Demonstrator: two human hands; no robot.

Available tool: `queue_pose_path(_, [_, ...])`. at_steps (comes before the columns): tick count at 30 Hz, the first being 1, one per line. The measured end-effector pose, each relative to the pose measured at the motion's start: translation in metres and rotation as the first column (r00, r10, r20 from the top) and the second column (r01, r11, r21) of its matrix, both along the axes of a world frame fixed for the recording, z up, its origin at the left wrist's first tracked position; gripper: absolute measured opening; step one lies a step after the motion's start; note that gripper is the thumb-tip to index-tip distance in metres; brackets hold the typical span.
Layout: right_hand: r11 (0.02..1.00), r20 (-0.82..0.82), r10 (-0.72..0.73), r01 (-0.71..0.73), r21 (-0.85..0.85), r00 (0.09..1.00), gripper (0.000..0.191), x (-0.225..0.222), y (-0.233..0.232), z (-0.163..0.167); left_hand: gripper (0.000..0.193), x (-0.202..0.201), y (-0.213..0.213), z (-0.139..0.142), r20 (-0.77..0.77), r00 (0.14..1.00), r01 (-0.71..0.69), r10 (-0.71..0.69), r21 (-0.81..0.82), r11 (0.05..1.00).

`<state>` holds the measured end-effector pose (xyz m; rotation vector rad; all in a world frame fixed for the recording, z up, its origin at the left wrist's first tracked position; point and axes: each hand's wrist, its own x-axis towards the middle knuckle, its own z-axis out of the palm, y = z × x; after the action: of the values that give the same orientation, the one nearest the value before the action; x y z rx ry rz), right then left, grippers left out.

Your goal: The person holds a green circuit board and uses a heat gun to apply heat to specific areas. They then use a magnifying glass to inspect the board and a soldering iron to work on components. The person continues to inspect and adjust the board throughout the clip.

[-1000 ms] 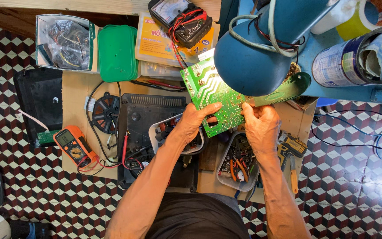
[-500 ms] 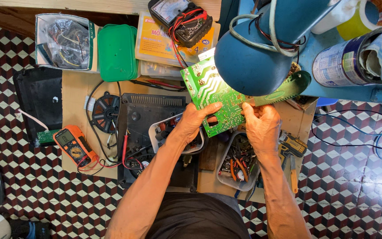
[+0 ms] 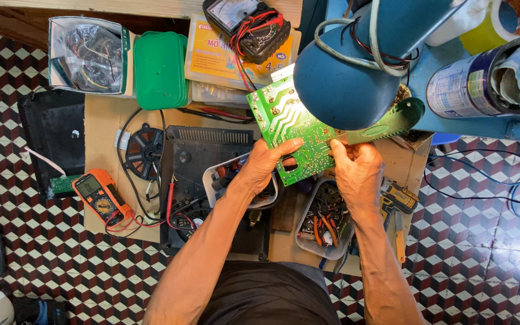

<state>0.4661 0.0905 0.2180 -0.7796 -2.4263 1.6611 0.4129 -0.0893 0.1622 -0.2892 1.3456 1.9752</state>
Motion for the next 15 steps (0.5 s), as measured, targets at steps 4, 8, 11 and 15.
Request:
queue_pose_path(4, [1.000,0.011,0.000,0.000,0.006,1.000,0.014,0.0003,0.0006,-0.0008,0.051,-0.0001,-0.0006,0.0009,0.003,1.000,0.001,-0.001,0.015,1.000])
queue_pose_path(8, [1.000,0.004,0.000,0.000,0.016,1.000,0.014,0.0006,0.0005,-0.0020,0.052,-0.0007,-0.0001,0.0006,0.008,1.000,-0.001,0.001,0.028,1.000])
queue_pose_path(11, [1.000,-0.002,-0.008,0.008,0.010,1.000,0.014,0.0003,-0.0004,-0.0027,0.052,-0.0009,0.0003,0.0000,0.004,1.000,0.001,-0.001,0.020,1.000])
queue_pose_path(15, [1.000,-0.001,-0.006,0.006,0.012,1.000,0.014,0.0005,-0.0002,-0.0023,0.053,0.0002,-0.0004,0.0006,0.012,1.000,0.002,-0.002,0.001,1.000])
